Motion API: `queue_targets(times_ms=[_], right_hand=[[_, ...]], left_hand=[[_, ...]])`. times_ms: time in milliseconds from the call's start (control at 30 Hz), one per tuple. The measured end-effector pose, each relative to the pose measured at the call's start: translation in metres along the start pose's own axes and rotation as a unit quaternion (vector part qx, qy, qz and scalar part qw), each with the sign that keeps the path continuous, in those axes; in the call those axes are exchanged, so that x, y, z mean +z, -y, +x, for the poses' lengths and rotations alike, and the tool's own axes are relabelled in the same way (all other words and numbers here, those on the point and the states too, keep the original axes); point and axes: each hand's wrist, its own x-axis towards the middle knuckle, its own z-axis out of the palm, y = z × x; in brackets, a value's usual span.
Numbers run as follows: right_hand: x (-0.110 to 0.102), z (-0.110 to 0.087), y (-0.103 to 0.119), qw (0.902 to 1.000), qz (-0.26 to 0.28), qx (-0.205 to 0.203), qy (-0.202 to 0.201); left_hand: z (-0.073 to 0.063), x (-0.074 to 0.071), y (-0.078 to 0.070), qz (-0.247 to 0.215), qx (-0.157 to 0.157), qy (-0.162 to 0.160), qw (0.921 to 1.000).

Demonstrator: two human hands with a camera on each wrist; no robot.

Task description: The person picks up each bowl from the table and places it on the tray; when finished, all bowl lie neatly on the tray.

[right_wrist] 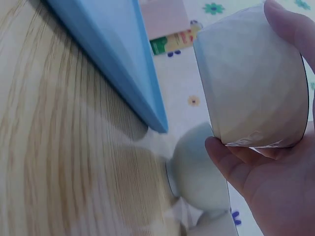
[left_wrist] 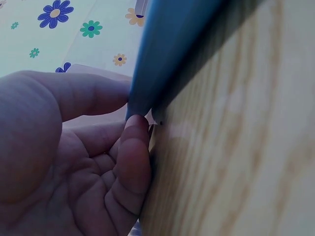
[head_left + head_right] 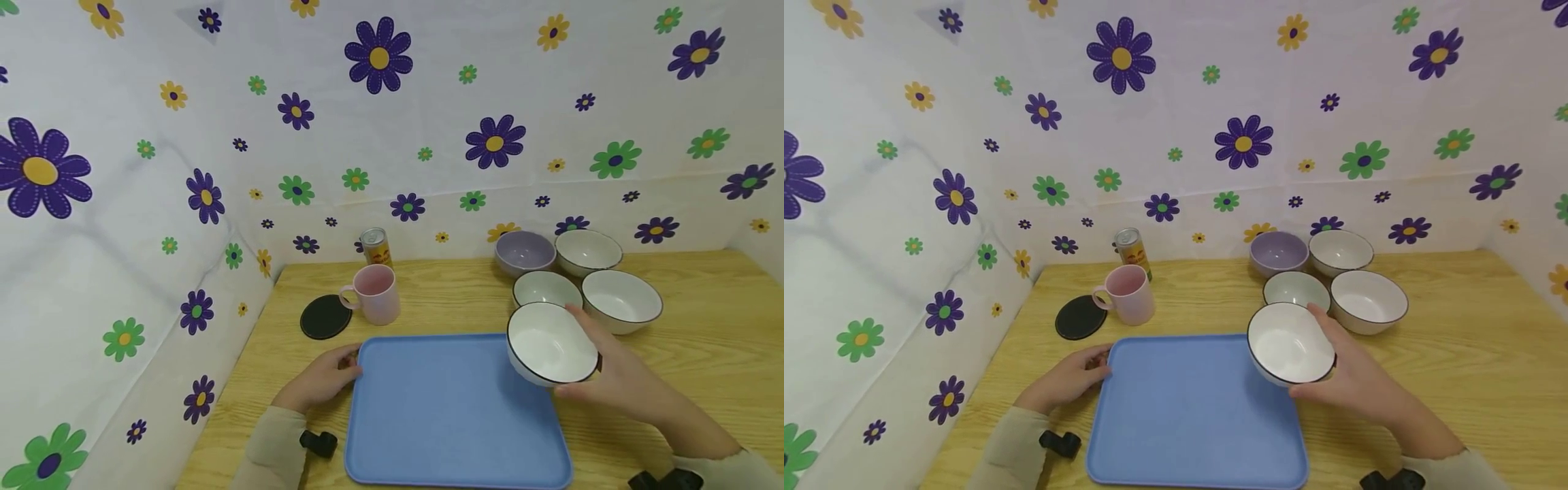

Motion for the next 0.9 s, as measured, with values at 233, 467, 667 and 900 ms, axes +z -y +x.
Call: queue_targets(times_ms=[233,467,667,900], right_hand=[[0.012,0.013,0.014,0.9995,0.012,0.014,0.026],[0.027,0.025,0.022,0.9992,0.018,0.015,0.033],[0.038,0.035,0.026,0.9981,0.044,0.009,0.043],[0.05,0.043,0.03,0.9962,0.068,0.006,0.055]], left_hand=[[0.0,-0.001,-0.001,-0.005,-0.003,0.003,1.0],[-0.002,-0.001,-0.003,-0.003,-0.01,0.003,0.9999],[-0.002,-0.002,-0.003,-0.01,-0.015,0.008,0.9998],[-0.001,-0.002,-0.002,-0.011,-0.003,0.009,0.9999]])
